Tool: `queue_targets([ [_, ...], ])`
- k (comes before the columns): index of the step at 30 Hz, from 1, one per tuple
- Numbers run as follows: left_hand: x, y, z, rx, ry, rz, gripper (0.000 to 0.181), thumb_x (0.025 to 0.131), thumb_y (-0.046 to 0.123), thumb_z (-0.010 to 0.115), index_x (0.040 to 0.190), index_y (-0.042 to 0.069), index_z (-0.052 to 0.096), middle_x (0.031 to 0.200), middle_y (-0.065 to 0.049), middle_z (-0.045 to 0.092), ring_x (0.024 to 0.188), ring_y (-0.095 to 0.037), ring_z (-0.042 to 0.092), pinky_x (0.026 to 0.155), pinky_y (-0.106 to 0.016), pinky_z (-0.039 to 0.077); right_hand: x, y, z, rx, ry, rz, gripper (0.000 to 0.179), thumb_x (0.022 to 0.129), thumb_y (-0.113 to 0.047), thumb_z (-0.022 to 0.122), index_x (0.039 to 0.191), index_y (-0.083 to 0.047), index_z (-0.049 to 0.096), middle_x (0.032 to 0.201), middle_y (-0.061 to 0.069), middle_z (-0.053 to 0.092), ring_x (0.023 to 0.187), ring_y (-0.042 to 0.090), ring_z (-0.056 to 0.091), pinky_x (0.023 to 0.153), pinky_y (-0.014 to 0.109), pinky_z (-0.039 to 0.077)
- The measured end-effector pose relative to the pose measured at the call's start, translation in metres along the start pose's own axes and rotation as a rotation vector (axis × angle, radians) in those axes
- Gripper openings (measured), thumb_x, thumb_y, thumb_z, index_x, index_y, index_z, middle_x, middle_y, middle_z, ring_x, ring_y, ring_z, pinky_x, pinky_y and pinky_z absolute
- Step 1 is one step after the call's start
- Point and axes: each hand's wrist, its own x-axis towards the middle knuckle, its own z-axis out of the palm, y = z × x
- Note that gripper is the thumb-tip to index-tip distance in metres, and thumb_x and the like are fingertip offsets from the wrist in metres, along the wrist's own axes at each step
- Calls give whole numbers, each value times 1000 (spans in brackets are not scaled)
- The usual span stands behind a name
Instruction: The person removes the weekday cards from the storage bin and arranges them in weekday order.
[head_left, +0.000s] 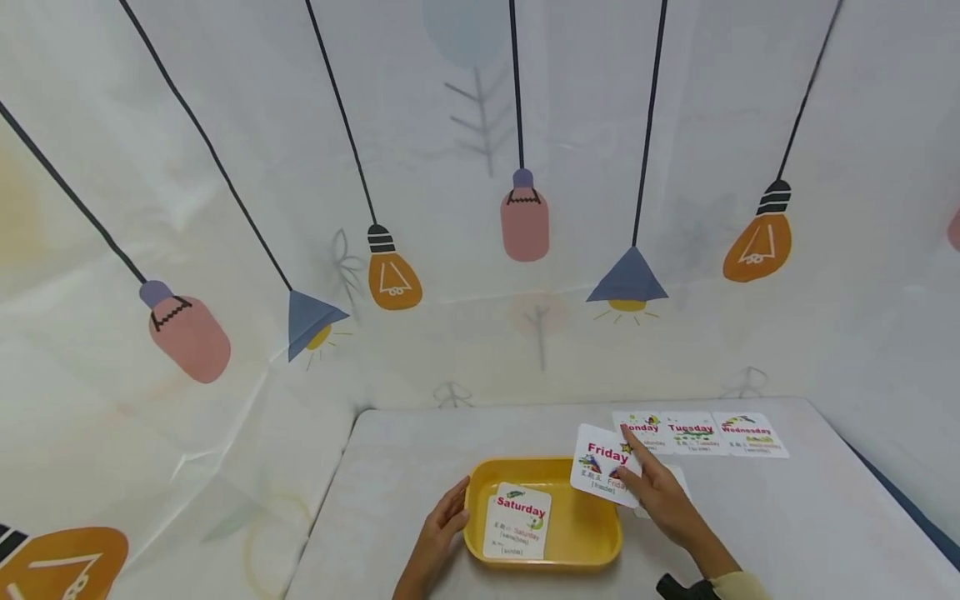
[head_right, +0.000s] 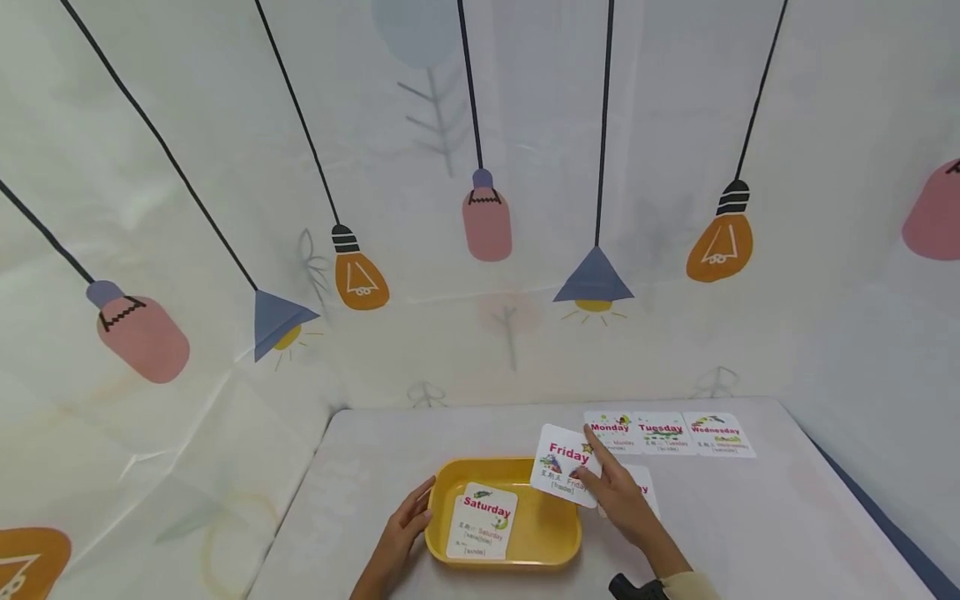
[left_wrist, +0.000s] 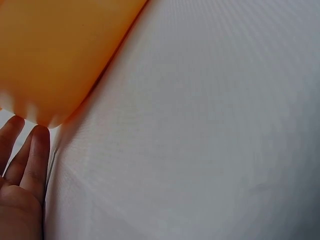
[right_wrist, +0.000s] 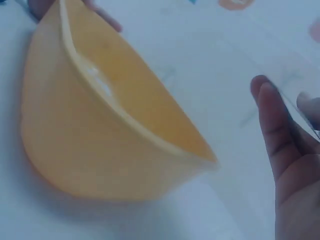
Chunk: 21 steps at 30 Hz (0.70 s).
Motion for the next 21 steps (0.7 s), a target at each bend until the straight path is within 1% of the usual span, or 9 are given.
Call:
queue_targets([
  [2,2,0,-1,-5,0,-1,57,102,34,56,154,15,40,159,-16,39,143,-34,43,98,-20,51,-7,1,-10,-18,68,7,73,103,-30,55,162,-24,12,161,26,26,93,-1,67,73,19,59],
  [4,3,-1,-1,-14,0,-3,57,102,35,56,154,17,40,159,-14,39,143,-33,43,98,-20,51,-13,3,-21,-37,139,25,74,102,-34,56,162,-24,14,164,24,18,101,-6,64,80,19,58],
  [7,2,-2,-1,-6,2,4,58,102,33,56,154,15,40,159,-16,38,143,-36,42,99,-20,51,-25,7,-40,-56,216,99,76,100,-39,59,161,-26,17,165,23,15,97,-10,60,73,17,57],
  [10,1,-3,-1,0,13,-9,59,101,34,57,154,14,40,159,-16,38,143,-37,42,100,-23,51,-37,13,-58,-29,228,132,78,100,-35,60,162,-23,14,165,24,10,97,-13,58,73,16,56],
  [12,0,-3,-1,-3,20,-25,60,101,37,58,154,14,40,159,-16,38,143,-37,42,101,-26,52,-44,16,-69,2,218,137,80,100,-30,60,162,-21,11,166,22,7,102,-18,56,79,12,54],
  [15,1,-2,-1,-13,25,-36,62,100,39,59,154,15,40,159,-16,38,143,-36,43,101,-29,53,-51,20,-83,18,233,154,83,99,-27,62,162,-23,9,168,11,11,104,-19,55,84,10,53],
  [16,1,-1,-1,-14,25,-34,61,100,38,58,154,14,40,159,-16,39,142,-36,43,100,-29,53,-52,22,-88,1,242,165,83,99,-28,63,162,-25,8,166,3,16,102,-18,56,83,11,53],
  [19,1,2,0,-18,25,-38,61,100,37,59,154,14,40,158,-17,39,142,-36,44,100,-29,53,-55,26,-103,-71,269,225,82,99,-36,61,162,-26,8,163,9,24,94,-8,60,80,16,56],
  [21,1,2,2,-23,29,-44,61,100,36,59,153,13,40,158,-18,39,142,-36,44,100,-31,53,-56,29,-114,-135,272,264,82,99,-41,60,161,-22,9,161,18,26,91,-5,61,79,19,57],
])
